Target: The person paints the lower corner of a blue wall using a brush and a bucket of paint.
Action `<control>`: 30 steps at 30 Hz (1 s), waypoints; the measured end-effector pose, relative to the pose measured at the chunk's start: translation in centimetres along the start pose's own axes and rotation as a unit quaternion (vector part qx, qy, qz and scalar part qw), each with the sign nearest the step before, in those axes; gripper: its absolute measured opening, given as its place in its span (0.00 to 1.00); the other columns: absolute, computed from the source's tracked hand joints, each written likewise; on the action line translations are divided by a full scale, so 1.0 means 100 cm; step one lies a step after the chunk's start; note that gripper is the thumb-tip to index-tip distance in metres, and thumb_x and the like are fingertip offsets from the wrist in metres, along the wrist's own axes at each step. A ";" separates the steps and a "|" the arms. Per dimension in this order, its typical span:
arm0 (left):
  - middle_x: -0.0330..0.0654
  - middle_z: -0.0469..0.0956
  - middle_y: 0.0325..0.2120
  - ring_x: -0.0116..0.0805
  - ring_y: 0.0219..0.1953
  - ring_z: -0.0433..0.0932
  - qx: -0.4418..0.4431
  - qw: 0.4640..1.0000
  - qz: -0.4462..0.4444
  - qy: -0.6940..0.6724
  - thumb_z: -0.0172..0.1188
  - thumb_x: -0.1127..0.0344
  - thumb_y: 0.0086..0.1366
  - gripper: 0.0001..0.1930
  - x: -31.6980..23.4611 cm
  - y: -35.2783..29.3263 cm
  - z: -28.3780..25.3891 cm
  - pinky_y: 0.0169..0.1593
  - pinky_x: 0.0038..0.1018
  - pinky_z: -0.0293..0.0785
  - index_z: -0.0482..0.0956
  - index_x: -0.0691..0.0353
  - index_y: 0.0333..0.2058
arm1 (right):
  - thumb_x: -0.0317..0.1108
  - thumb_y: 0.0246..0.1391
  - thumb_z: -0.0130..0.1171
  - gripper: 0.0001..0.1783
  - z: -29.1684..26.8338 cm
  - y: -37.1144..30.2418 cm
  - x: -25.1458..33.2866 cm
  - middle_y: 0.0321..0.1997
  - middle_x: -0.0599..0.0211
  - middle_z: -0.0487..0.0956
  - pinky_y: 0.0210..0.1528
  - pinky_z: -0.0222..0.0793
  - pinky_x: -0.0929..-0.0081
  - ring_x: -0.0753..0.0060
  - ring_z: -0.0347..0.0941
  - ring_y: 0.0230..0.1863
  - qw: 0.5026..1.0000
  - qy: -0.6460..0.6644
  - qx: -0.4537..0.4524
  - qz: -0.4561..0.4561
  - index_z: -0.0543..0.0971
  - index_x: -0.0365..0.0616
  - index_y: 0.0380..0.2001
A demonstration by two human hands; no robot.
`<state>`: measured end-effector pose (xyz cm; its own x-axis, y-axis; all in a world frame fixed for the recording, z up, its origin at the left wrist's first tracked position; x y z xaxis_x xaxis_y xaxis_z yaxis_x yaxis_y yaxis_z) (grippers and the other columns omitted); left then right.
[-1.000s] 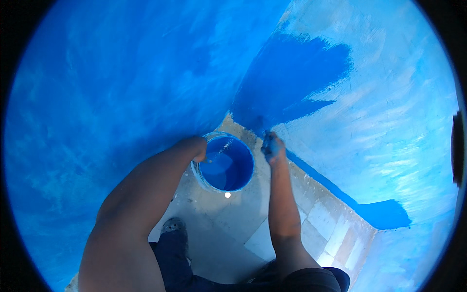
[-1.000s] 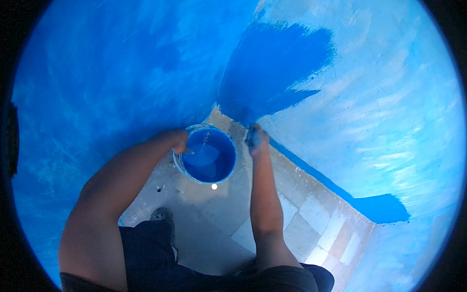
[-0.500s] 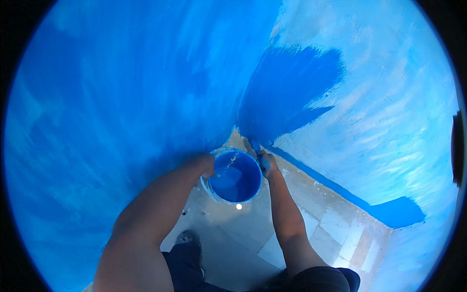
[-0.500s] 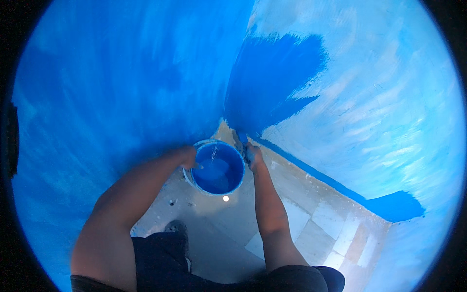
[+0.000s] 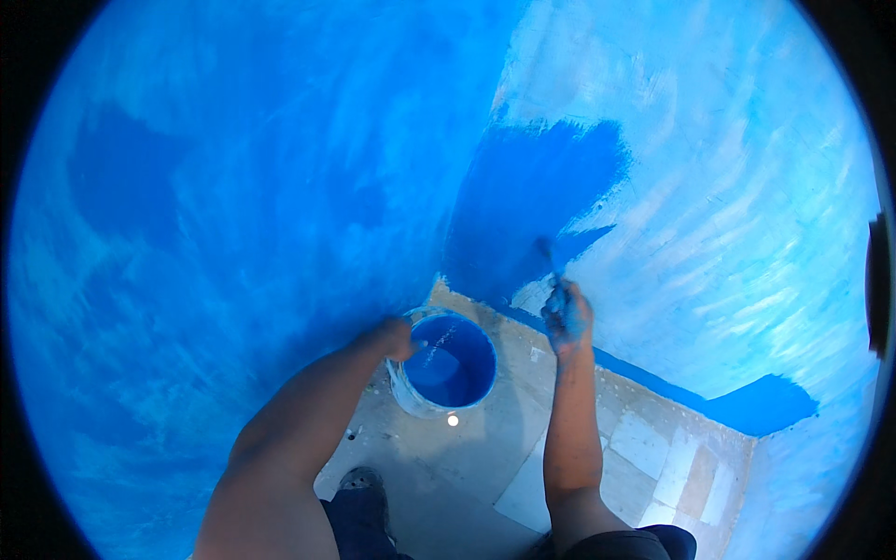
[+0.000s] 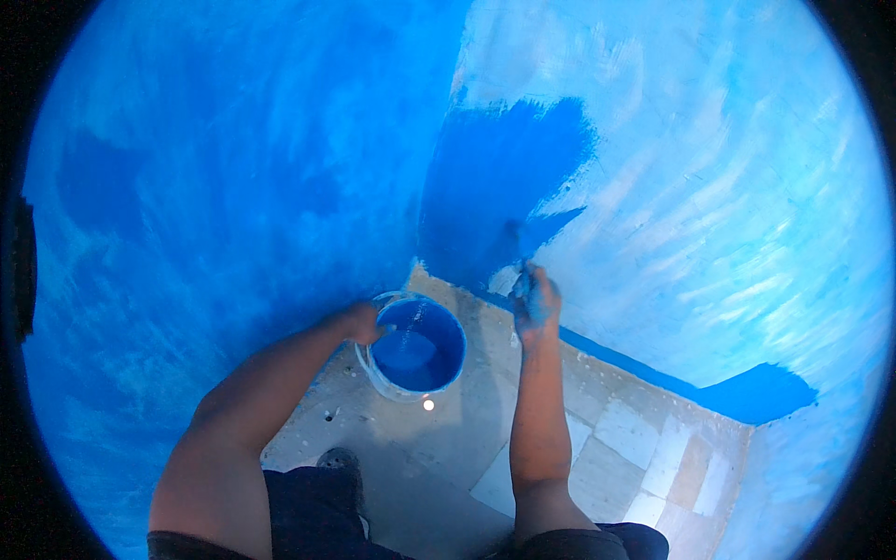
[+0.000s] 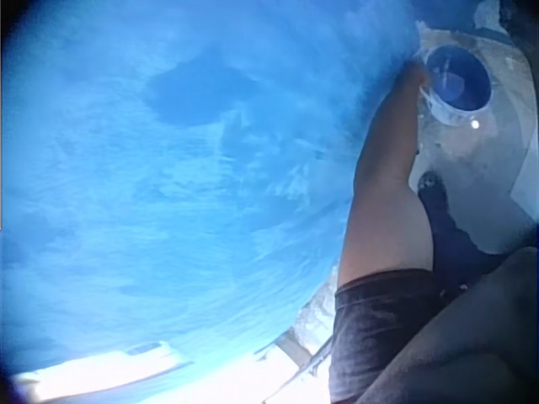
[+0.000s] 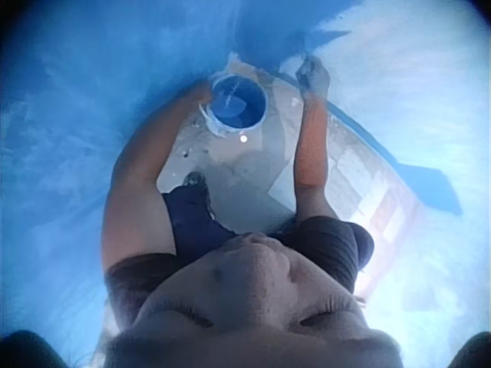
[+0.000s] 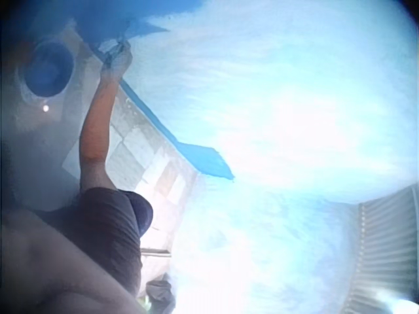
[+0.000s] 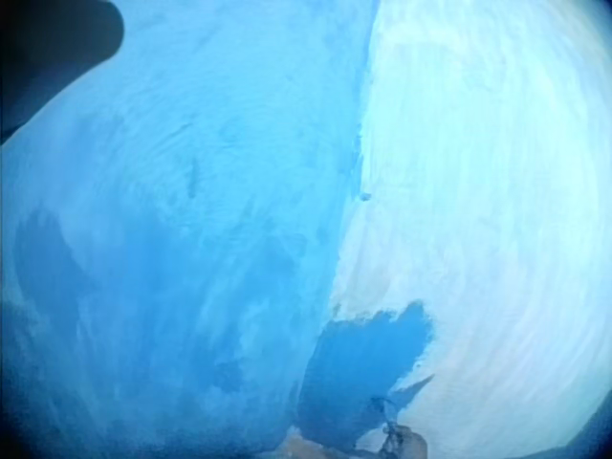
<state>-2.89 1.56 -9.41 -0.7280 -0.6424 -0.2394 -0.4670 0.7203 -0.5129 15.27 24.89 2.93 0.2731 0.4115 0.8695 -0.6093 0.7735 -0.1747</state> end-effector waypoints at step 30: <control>0.46 0.83 0.29 0.41 0.33 0.82 -0.011 0.976 0.057 -0.211 0.56 0.55 0.58 0.20 -0.079 0.040 -0.044 0.42 0.38 0.77 0.81 0.61 0.43 | 0.35 0.60 0.54 0.10 0.034 -0.033 0.119 0.15 0.75 0.64 0.19 0.54 0.77 0.78 0.60 0.16 0.982 -0.088 -0.045 -0.158 0.78 0.38 0.32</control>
<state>-1.21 10.70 -5.92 -0.5072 -0.6043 -0.6144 -0.4084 0.7964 -0.4462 17.99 25.58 15.45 0.3004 0.0594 0.9519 -0.4436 0.8922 0.0843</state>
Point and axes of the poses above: each hand's wrist, its own y-axis towards the middle knuckle, its own z-axis out of the palm, x = y × z, the point moved 5 cm from there along y, towards the middle knuckle
